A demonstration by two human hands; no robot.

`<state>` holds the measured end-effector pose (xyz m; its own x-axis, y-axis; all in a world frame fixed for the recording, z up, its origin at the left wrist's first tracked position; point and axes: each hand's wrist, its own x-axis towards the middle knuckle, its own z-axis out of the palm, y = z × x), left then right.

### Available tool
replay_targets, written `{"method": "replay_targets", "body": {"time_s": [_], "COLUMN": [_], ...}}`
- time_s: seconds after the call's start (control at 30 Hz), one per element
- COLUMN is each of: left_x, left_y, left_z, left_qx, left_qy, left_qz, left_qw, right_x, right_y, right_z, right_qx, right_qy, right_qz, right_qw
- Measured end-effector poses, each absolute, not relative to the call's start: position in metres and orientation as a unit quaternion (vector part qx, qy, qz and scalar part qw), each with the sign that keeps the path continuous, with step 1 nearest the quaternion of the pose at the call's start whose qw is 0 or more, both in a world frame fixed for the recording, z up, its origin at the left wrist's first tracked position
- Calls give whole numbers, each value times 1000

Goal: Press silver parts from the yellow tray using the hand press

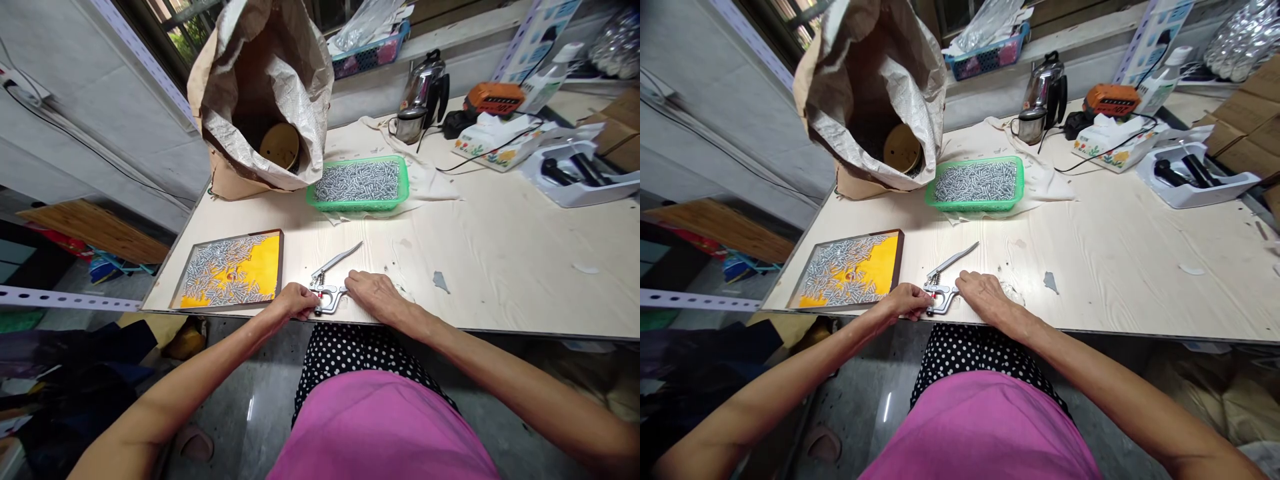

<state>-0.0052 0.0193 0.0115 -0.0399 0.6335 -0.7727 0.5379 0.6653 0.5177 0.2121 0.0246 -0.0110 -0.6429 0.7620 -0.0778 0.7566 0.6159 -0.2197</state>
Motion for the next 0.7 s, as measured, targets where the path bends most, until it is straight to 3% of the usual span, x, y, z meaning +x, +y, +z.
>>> {"method": "replay_targets", "body": {"time_s": [0.2, 0.4, 0.7], "left_x": [-3, -5, -5], "left_y": [17, 15, 14], "left_z": [15, 12, 11], "left_qx": [413, 416, 424], "left_qy": [721, 721, 719], "left_qz": [37, 39, 41], "left_qw": [556, 552, 549], "right_x": [224, 233, 228], "right_y": [43, 74, 80], "right_z": [2, -6, -6], "right_qx": [-423, -403, -394], "right_qy": [-898, -906, -913], "right_qz": [113, 130, 109], "right_qw": [39, -15, 11]}}
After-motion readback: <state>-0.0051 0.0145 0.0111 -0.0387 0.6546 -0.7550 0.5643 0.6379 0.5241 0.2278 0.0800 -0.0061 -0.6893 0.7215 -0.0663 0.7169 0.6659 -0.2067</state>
